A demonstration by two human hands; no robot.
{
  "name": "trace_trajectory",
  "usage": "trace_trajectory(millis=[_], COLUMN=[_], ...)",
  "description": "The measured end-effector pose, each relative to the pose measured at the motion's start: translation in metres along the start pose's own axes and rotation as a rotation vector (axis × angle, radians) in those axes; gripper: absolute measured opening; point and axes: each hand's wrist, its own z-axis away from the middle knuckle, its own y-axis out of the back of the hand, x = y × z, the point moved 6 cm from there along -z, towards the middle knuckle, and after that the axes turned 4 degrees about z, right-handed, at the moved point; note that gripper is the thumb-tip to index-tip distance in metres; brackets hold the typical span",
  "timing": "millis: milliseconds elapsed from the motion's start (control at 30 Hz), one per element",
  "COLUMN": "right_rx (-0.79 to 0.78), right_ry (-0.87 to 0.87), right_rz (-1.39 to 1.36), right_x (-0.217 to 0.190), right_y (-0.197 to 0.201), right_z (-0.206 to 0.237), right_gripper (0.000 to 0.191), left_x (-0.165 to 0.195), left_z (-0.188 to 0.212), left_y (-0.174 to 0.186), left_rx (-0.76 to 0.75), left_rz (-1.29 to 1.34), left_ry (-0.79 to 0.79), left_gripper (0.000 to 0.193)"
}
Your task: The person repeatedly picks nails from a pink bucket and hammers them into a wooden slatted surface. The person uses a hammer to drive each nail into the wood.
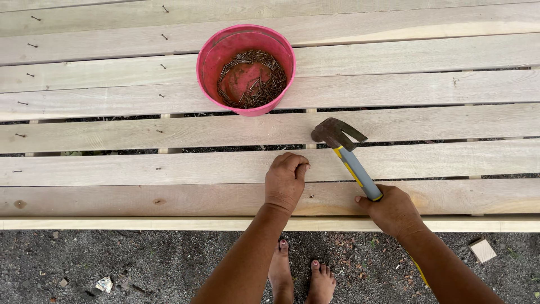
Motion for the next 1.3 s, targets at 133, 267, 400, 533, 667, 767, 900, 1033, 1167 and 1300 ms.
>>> trace_trajectory(millis=[133,267,400,533,667,767,900,1033,1167,1300], right_rx=[-0.015,-0.050,-0.051,-0.083,-0.095,-0.082,-0.055,-0.066,-0.073,-0.053], right_ry=[-0.009,-0.039,-0.024,-0.049,-0.059,-0.060,-0.053,-0.082,-0.091,-0.079], right_rz=[-0.011,-0.043,-0.087,-0.051,-0.060,-0.071,-0.065,-0.089,-0.158,-0.158], right_x=[-0.002,-0.002,-0.007,-0.009,-0.011,-0.012,-0.015,-0.013,-0.001,0.016], right_y=[-0.001,-0.004,-0.007,-0.009,-0.010,-0.010,-0.007,-0.008,-0.016,-0.021], right_z=[-0.001,0.002,0.007,0.009,0.012,0.015,0.022,0.031,0.044,0.058], right_gripper=[0.058,0.058,0.058,0.060,0.062,0.062,0.061,0.056,0.050,0.048], left_x=[0.008,0.014,0.020,0.016,0.003,0.002,0.006,0.012,0.009,0.004], left_z=[0.003,0.005,0.004,0.002,-0.001,-0.001,-0.001,-0.004,-0.006,-0.007], left_y=[-0.003,-0.006,-0.010,-0.013,-0.007,-0.009,-0.009,-0.011,-0.011,-0.010], left_rx=[0.041,-0.014,-0.080,-0.114,0.021,0.020,0.016,-0.007,-0.018,-0.030], left_rz=[-0.099,-0.158,-0.262,-0.298,-0.105,-0.106,-0.140,-0.191,-0.168,-0.141], left_ry=[-0.010,-0.034,-0.119,-0.083,0.109,0.130,0.112,0.051,0.108,0.135], left_gripper=[0.006,0.006,0.007,0.004,0.004,0.004,0.005,0.005,0.005,0.005])
